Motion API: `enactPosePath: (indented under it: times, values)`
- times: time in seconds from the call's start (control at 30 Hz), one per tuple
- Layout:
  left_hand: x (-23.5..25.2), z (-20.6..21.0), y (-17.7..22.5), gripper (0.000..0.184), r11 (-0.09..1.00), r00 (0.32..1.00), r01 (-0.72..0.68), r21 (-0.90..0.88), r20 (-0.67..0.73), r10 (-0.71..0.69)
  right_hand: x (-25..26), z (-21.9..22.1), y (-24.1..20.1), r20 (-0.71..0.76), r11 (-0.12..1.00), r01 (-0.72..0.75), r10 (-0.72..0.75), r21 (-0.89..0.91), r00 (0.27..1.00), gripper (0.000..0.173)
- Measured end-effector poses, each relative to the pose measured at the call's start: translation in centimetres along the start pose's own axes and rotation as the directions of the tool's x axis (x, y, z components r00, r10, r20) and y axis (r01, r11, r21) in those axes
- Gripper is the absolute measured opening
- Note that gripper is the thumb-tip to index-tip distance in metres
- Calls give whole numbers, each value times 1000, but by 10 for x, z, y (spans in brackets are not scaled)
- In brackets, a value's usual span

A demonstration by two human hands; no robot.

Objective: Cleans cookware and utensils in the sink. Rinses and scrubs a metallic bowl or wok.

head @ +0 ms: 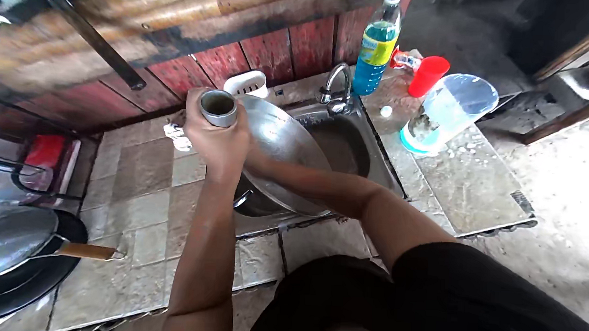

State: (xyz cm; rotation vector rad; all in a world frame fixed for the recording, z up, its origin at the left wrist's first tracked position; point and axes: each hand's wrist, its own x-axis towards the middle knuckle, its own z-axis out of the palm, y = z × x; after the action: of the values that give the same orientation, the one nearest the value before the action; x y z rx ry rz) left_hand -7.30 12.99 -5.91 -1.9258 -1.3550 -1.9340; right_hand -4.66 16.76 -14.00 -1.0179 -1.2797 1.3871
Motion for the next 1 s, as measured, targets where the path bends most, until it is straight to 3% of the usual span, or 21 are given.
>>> enactPosePath:
  times: [0.07, 0.13, 0.17, 0.23, 0.27, 0.3, 0.4, 0.47, 0.57, 0.63, 0.7, 0.83, 0.9, 0.97, 1.0]
  values:
    - [1, -2, -6, 34, 1000, 1000, 4, 25, 2, -4, -64, -38, 19, 340, 986, 82, -28, -145, 940, 36]
    - [0, -7, -14, 38, 998, 1000, 24, 60, 2, -24, -96, -98, 39, 531, 875, 86, 209, -477, 821, 44]
    - [-1, -11, -18, 42, 996, 998, 56, 76, 15, -58, -98, -128, 56, 533, 784, 94, 324, -613, 782, 45]
    - [-7, -18, -26, 50, 982, 985, 166, 88, 35, -169, -89, -179, 84, 452, 617, 121, 414, -778, 790, 36]
    - [-11, -22, -31, 54, 971, 973, 228, 72, 22, -230, -82, -197, 71, 396, 551, 98, 454, -829, 798, 34]
    - [-16, -25, -37, 57, 961, 961, 276, 31, -3, -276, -76, -211, 45, 355, 514, 90, 445, -853, 822, 33]
    - [-36, -41, -65, 58, 908, 910, 394, -143, -79, -408, -68, -255, -54, 246, 455, 130, 206, -881, 947, 27]
    - [-50, -53, -79, 49, 843, 849, 494, -213, -91, -520, -73, -291, -122, 68, 367, 21, 117, -930, 991, 28]
    - [-64, -58, -81, 42, 760, 753, 603, -241, -142, -642, -79, -337, -186, -223, 155, -239, 112, -959, 968, 32]
    - [-72, -55, -77, 40, 745, 726, 621, -244, -178, -664, -71, -356, -189, -297, -39, -296, 226, -955, 928, 33]
    - [-75, -52, -66, 37, 747, 724, 628, -218, -187, -664, -54, -372, -170, -319, -144, -286, 353, -947, 880, 33]
    - [-81, -49, -59, 43, 735, 706, 646, -204, -207, -678, -46, -394, -139, -291, -62, -309, 547, -949, 785, 34]
    - [-78, -44, -51, 44, 726, 692, 650, -223, -222, -687, -57, -384, -139, -297, -114, -286, 593, -951, 749, 40]
    - [-74, -40, -40, 44, 738, 701, 629, -244, -233, -675, -64, -378, -125, -313, -184, -254, 535, -950, 785, 45]
    - [-73, -38, -35, 42, 754, 718, 606, -254, -234, -656, -69, -381, -105, -305, -170, -258, 398, -951, 865, 45]
